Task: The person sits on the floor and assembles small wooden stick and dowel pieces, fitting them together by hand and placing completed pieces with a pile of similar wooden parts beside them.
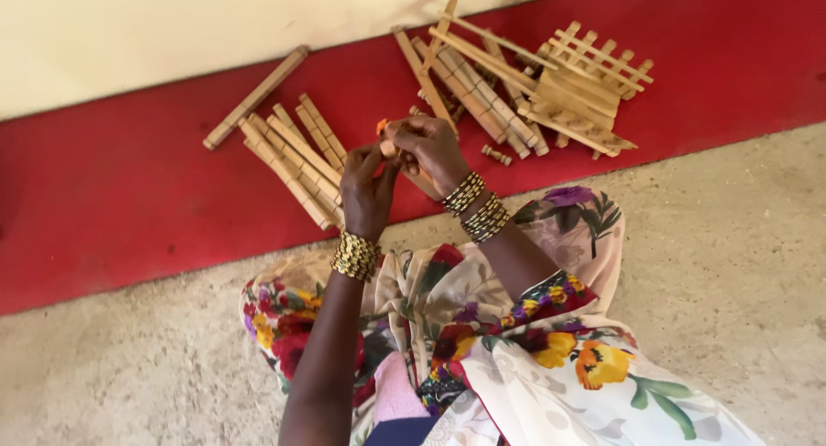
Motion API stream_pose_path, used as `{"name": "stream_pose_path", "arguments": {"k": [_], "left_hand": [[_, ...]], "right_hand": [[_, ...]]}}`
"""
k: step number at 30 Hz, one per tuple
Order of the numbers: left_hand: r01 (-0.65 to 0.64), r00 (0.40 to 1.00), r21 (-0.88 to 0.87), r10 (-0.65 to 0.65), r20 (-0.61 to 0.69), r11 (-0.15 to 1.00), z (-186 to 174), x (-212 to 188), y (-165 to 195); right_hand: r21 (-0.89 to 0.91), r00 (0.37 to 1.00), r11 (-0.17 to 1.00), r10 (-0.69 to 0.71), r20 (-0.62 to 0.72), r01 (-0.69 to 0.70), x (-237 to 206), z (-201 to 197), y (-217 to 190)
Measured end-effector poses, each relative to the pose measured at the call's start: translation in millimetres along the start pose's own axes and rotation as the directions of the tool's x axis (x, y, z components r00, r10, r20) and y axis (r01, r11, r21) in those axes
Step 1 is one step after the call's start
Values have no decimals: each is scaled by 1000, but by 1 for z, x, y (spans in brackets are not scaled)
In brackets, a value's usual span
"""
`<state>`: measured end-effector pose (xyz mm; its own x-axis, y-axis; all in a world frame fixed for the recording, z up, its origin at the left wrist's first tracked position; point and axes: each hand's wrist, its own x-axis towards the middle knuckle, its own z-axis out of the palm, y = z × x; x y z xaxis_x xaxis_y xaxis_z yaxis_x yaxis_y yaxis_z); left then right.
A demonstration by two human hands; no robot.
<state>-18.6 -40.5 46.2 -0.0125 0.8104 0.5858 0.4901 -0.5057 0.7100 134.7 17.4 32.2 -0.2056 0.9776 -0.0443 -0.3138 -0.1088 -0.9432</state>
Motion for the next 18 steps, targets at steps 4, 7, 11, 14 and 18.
{"name": "stream_pose_path", "arguments": {"k": [4,7,11,14,18], "left_hand": [[194,981,104,-195,7,976,4,-9,-20],[324,943,17,-321,-87,946,6,-13,-27],[328,940,9,-325,-104,945,-11,-2,-28],[288,957,9,-287,-48,958,-20,5,-17],[57,997,219,-43,-69,974,-16,11,-4]], "right_hand": [[-244,933,968,-143,-330,62,-8,-9,56],[-379,875,917,-284,-392,127,-19,-20,92],[-166,878,970,80,-472,-177,-31,-34,117],[-39,826,960,216,-521,-276,-33,-38,119],[-330,793,875,93,-603,-353,-28,-32,109]]}}
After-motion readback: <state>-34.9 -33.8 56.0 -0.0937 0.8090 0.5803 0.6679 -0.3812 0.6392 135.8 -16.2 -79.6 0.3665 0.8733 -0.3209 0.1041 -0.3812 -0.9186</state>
